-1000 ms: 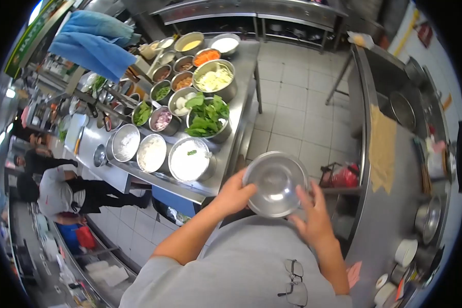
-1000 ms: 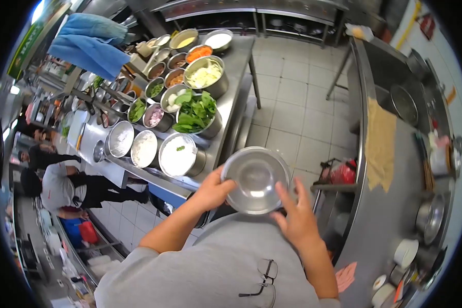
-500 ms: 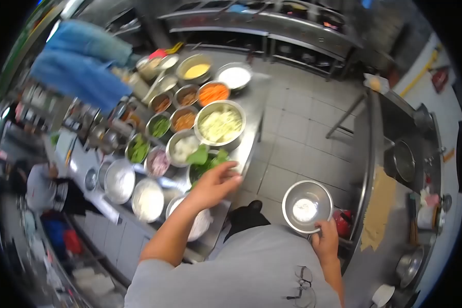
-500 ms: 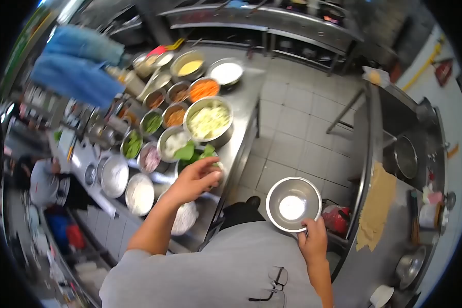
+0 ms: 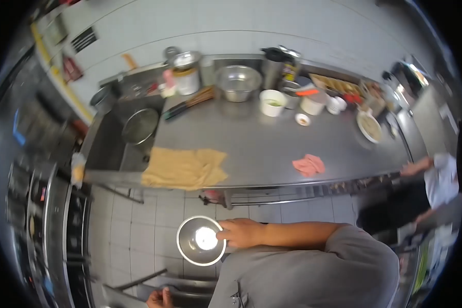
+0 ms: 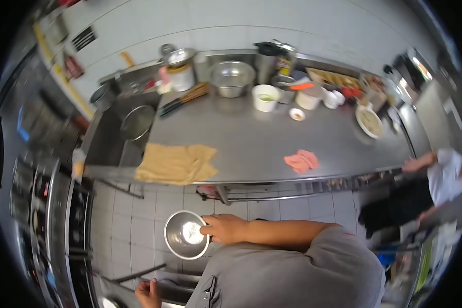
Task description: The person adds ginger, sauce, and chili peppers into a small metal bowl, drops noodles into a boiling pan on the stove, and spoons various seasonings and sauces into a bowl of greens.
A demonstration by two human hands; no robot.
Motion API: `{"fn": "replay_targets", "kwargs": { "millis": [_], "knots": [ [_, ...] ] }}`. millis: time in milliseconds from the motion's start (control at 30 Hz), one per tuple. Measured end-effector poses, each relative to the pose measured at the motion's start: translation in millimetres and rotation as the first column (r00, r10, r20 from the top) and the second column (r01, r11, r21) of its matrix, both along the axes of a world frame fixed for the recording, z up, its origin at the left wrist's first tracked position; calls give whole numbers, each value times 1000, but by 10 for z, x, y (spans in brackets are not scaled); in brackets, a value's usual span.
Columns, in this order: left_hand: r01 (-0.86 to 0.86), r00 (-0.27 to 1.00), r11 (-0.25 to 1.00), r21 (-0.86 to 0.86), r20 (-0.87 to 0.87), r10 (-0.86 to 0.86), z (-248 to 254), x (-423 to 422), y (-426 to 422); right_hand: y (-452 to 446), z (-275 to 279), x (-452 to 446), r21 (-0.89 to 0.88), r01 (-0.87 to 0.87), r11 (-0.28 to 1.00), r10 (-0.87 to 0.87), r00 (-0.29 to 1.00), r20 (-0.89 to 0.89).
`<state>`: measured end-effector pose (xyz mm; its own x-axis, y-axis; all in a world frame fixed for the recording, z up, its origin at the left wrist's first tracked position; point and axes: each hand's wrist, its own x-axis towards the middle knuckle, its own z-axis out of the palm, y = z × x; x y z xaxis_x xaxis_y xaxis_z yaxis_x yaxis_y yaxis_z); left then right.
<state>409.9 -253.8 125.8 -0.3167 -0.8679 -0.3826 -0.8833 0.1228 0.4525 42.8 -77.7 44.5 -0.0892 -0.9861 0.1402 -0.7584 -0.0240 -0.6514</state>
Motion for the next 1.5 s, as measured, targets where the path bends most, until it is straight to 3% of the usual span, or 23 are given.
{"fn": "replay_targets", "kwargs": {
  "millis": [33,67,100,133,200,267,333,433,533,600,733,800,867,967,1033,1067,1133,1200,1267,1333,1433,1500],
  "knots": [
    [46,999,999,-1,6,-46,-76,-204,-75,199,-16,-119,16,81,997,-81,996,-23],
    [186,961,930,-318,-139,-240,-253,-447,-163,411,-26,-220,19,115,993,-115,993,-21],
    [232,864,753,-615,-226,-450,-407,-660,-237,620,-24,-301,-22,232,972,-233,972,-19],
    [249,850,746,-617,-229,-473,-481,-874,-298,827,-16,-386,-66,343,937,-345,939,-13],
    [519,707,712,-473,-232,-669,-485,-1408,-320,1237,68,-591,-80,442,893,-443,896,7],
    [558,730,787,-262,-296,-616,-300,-2262,129,1631,60,-876,-99,527,844,-529,849,11],
    [473,555,784,-401,-556,-619,-449,-3242,772,2049,20,-1208,-115,574,811,-578,816,-2],
    [531,482,727,-435,-551,-682,-342,-4386,1829,2737,-86,-1787,-124,653,747,-660,751,-14],
    [602,424,723,-339,-631,-649,-398,-5218,2576,3516,-215,-2427,-72,716,694,-717,697,19],
    [747,432,618,-246,-527,-732,-475,-5587,2846,4029,-305,-2774,-146,778,611,-789,613,-35],
    [771,278,485,-412,-467,-839,-412,-6262,3135,4831,-218,-3283,-90,838,539,-842,533,-78],
    [799,235,438,-412,-456,-858,-328,-6660,3212,5101,-161,-3445,-110,854,508,-861,501,-88],
    [804,61,237,-546,-321,-945,-376,-7053,3196,5248,-146,-3464,-30,914,404,-913,401,-73],
    [802,-17,141,-581,-258,-966,-432,-7738,3326,5230,-12,-3358,-66,967,245,-966,238,-100],
    [774,-32,46,-632,-113,-993,-407,-8159,3544,5238,0,-3205,-35,993,114,-991,111,-72],
    [774,-37,48,-632,-120,-992,-350,-8375,3701,5274,-14,-3141,10,995,103,-994,103,-25],
    [676,-206,-43,-736,-133,-969,-173,-8887,3968,5426,-114,-3088,63,992,112,-994,110,23],
    [608,-245,-114,-785,-49,-968,-108,-9620,4172,5649,-153,-3164,75,988,136,-991,135,13],
    [563,-186,-96,-821,-13,-982,-4,-10353,4355,5913,-193,-3376,88,980,176,-984,178,-11],
    [664,36,-154,-731,237,-971,-1,-11161,4500,6132,-256,-3593,11,967,255,-967,254,24],
    [739,145,-102,-666,305,-941,-428,-12270,4456,6520,-281,-3866,36,939,343,-939,343,-2],
    [883,181,-94,-460,518,-836,-795,-12798,4444,6792,-342,-3992,62,918,393,-919,393,0]
  ]
}}
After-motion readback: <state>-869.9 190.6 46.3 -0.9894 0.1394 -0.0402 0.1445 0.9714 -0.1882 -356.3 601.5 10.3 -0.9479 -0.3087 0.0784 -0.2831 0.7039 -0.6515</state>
